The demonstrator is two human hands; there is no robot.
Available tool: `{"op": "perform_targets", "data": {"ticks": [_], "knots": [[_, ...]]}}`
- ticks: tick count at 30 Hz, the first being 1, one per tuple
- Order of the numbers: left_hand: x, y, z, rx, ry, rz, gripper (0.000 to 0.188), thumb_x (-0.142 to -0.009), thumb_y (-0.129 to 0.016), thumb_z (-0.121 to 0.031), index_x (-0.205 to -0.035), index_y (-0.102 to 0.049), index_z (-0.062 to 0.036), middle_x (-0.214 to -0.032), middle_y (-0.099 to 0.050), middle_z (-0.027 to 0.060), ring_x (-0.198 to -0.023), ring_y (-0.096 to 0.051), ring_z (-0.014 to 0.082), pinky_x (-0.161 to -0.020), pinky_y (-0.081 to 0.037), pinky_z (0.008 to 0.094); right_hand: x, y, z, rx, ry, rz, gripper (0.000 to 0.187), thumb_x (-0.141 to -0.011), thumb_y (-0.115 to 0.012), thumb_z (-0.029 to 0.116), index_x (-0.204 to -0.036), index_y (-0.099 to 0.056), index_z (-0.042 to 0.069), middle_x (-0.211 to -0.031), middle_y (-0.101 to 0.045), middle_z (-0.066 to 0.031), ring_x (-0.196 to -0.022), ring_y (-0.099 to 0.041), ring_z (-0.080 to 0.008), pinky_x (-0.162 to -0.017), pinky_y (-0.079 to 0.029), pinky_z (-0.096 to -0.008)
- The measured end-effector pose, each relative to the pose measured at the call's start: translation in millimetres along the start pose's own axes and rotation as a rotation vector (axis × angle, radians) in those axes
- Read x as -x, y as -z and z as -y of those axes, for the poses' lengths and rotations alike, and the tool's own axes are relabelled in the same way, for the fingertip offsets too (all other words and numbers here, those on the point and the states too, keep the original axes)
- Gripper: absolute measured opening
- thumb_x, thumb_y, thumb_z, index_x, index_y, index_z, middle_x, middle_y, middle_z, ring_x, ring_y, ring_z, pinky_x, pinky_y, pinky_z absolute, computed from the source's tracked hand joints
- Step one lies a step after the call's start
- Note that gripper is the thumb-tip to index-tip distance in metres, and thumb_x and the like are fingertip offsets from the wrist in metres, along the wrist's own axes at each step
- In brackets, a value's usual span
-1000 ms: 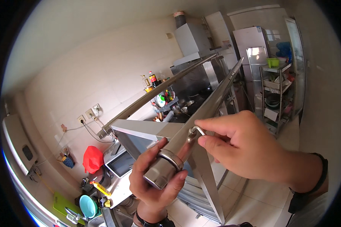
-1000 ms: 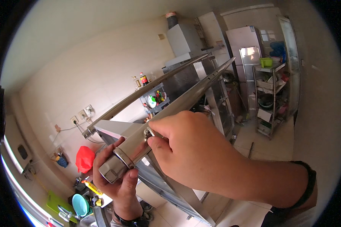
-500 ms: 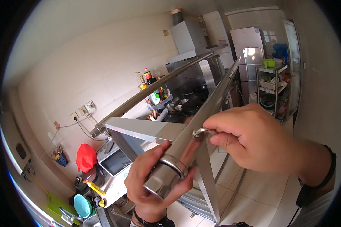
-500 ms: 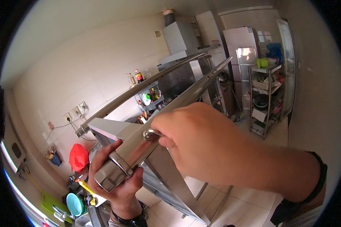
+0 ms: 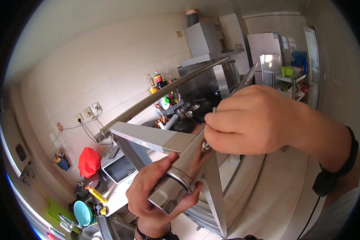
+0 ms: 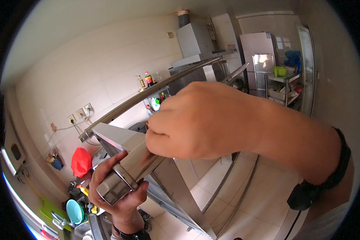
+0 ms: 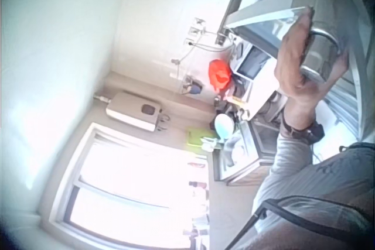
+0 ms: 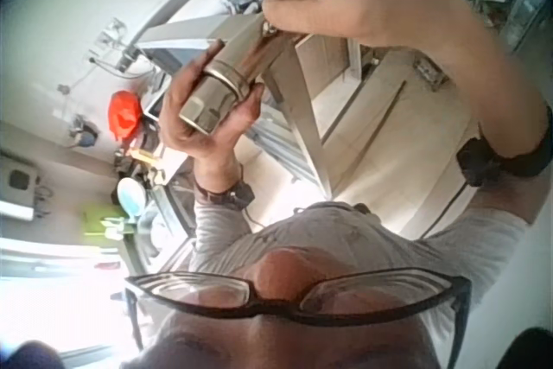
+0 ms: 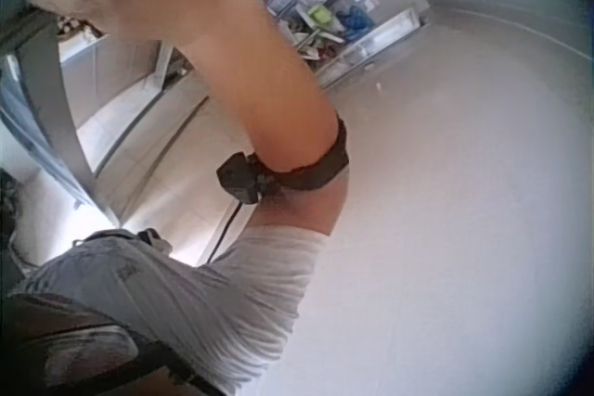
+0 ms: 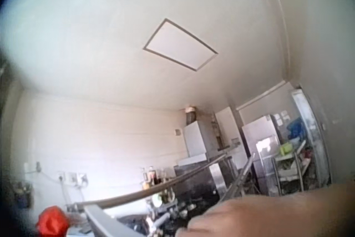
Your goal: Assembling a stainless steel rack using a hex key and screws.
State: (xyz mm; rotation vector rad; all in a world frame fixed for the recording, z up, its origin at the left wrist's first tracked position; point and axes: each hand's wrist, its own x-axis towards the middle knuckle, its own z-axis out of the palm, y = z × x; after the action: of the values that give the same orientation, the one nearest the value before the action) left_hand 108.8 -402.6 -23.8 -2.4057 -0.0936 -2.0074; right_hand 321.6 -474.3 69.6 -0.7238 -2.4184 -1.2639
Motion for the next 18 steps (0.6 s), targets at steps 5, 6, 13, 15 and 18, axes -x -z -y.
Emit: {"op": "perform_targets", "data": {"ticks": [5, 6, 13, 15, 18], "knots": [[-2, 1, -4, -0.025, 0.001, 0.006, 0.06, -0.051, -0.084, -0.012, -0.101, -0.055, 0.0033, -0.093, -0.064, 0.0212, -0.081, -0.066, 0.028, -0.072, -0.051, 0.0314, -7, -11, -12, 0.186, 0.353, -0.237, 0.011, -0.058, -0.064, 0.005, -0.063, -0.055, 0.001, -0.076, -0.058, -0.0117, -0.06, -0.056, -0.0179, -0.043, -0.046, -0.0242], [-2, 1, -4, -0.025, 0.007, 0.005, 0.06, -0.051, -0.084, -0.012, -0.1, -0.055, 0.0036, -0.093, -0.064, 0.0212, -0.08, -0.066, 0.0279, -0.072, -0.051, 0.0313, -7, -10, -14, 0.189, 0.354, -0.232, 0.011, -0.058, -0.064, 0.005, -0.063, -0.055, 0.001, -0.076, -0.058, -0.0117, -0.06, -0.056, -0.0179, -0.043, -0.046, -0.0242], [2, 1, 3, 0.001, 0.002, -0.022, 0.057, -0.051, -0.084, -0.014, -0.098, -0.056, 0.0035, -0.091, -0.065, 0.0209, -0.08, -0.066, 0.027, -0.071, -0.051, 0.0321, -6, 7, -8, -0.075, 0.035, -0.232, 0.015, -0.068, -0.066, 0.01, -0.077, -0.058, 0.002, -0.076, -0.059, -0.0107, -0.063, -0.058, -0.022, -0.048, -0.046, -0.0254], [2, 2, 3, -0.014, 0.004, -0.024, 0.057, -0.051, -0.083, -0.015, -0.098, -0.056, 0.0031, -0.091, -0.065, 0.0208, -0.079, -0.066, 0.0267, -0.071, -0.051, 0.0321, -5, 24, 1, -0.4, -0.455, -0.165, 0.009, -0.078, -0.063, 0.01, -0.081, -0.061, 0.002, -0.071, -0.06, -0.0067, -0.057, -0.056, -0.0161, -0.047, -0.043, -0.0222], [3, -1, 3, 0.0, -0.002, -0.043, 0.058, -0.051, -0.084, -0.016, -0.098, -0.056, 0.0028, -0.09, -0.065, 0.0207, -0.078, -0.066, 0.0267, -0.071, -0.052, 0.0323, -10, 46, 24, -0.883, -1.021, 0.179, 0.013, -0.083, -0.061, 0.013, -0.083, -0.063, 0.0, -0.066, -0.06, -0.0038, -0.052, -0.053, -0.0076, -0.046, -0.04, -0.0201]]}}
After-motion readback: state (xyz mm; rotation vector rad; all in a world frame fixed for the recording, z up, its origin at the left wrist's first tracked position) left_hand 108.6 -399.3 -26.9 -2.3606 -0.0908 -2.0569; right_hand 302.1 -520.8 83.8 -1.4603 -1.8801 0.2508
